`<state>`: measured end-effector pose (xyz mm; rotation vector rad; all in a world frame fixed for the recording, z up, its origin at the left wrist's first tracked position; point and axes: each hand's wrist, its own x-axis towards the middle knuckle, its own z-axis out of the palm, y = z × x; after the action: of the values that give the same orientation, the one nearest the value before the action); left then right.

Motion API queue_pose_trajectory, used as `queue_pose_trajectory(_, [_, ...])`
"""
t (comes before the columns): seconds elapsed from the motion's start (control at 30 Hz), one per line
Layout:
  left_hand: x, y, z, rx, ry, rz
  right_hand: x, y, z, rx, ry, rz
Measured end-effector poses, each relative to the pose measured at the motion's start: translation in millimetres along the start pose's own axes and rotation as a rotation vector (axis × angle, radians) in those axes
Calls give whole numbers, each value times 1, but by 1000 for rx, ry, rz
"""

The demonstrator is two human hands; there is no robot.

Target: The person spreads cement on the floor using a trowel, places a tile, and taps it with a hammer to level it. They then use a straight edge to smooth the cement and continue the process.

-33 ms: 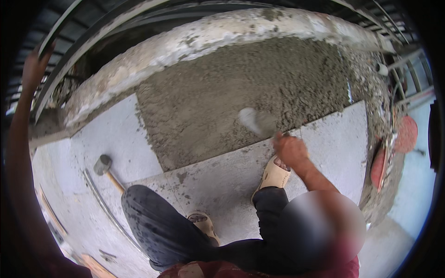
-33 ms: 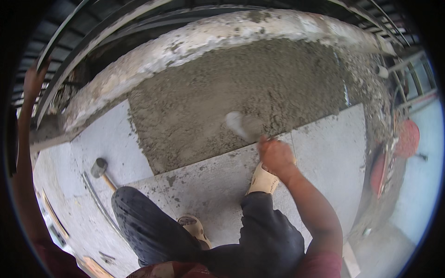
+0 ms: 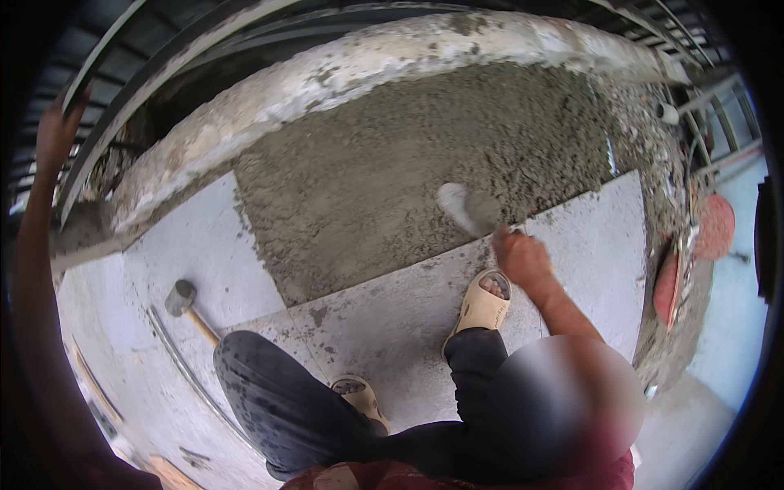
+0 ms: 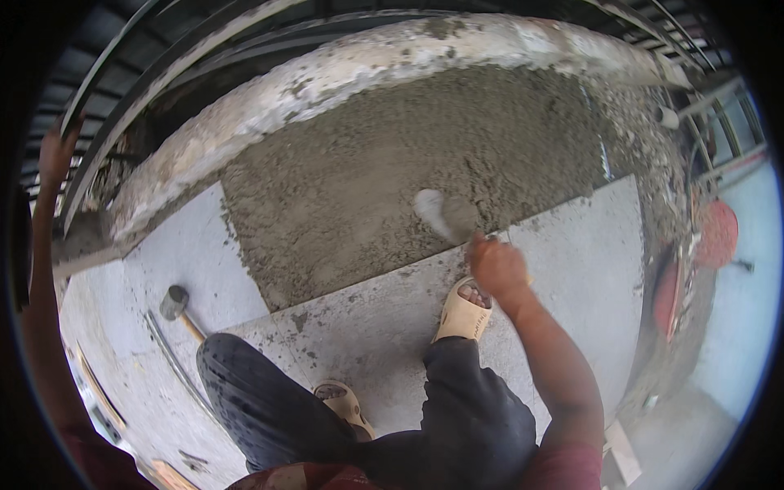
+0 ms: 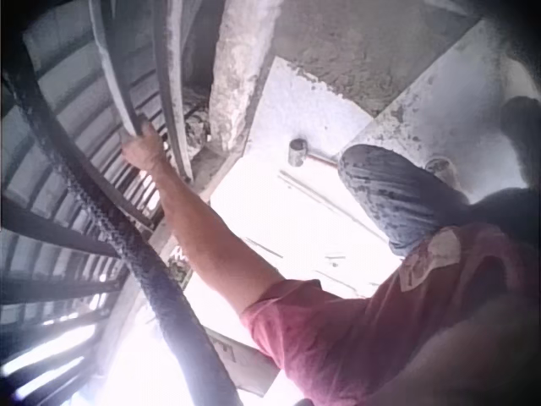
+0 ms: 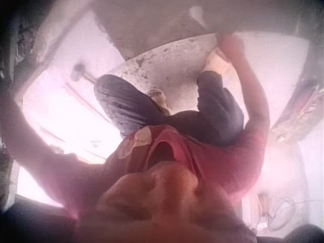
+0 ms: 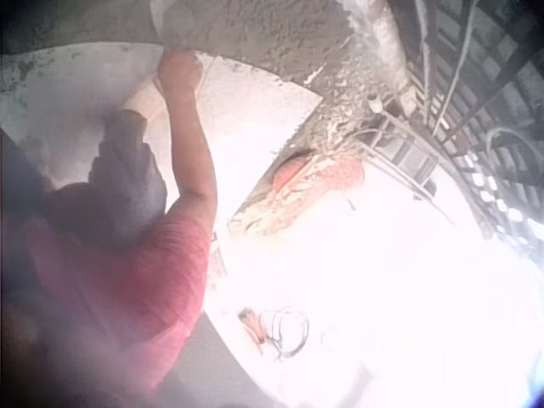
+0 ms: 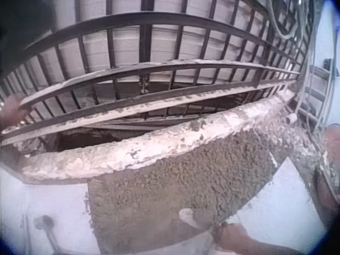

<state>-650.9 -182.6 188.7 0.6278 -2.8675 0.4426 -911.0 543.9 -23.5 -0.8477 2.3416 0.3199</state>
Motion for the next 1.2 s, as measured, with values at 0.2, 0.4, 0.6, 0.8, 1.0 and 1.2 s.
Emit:
queue_pose_trajectory(0.2, [9,21,9,-110,-28,-95,-21,59,28,627,8,85])
queue_pose_trajectory(0.4, [20,31,-2,102,-19,-137,49,-48,40,748,91,-284])
queue_pose_trajectory(0.6, [18,43,-4,107,-88,-179,137,-137,-33,818,47,-295])
queue_pose_trajectory(0.8, [5,29,-5,210,114,-63,179,-87,-54,789,-19,-162])
queue_pose_trajectory(1.0, [20,67,-10,40,8,-113,191,49,-7,1280,381,231])
queue_pose_trajectory(1.2, [16,33,-3,112,87,-55,129,-20,0,1374,198,-171])
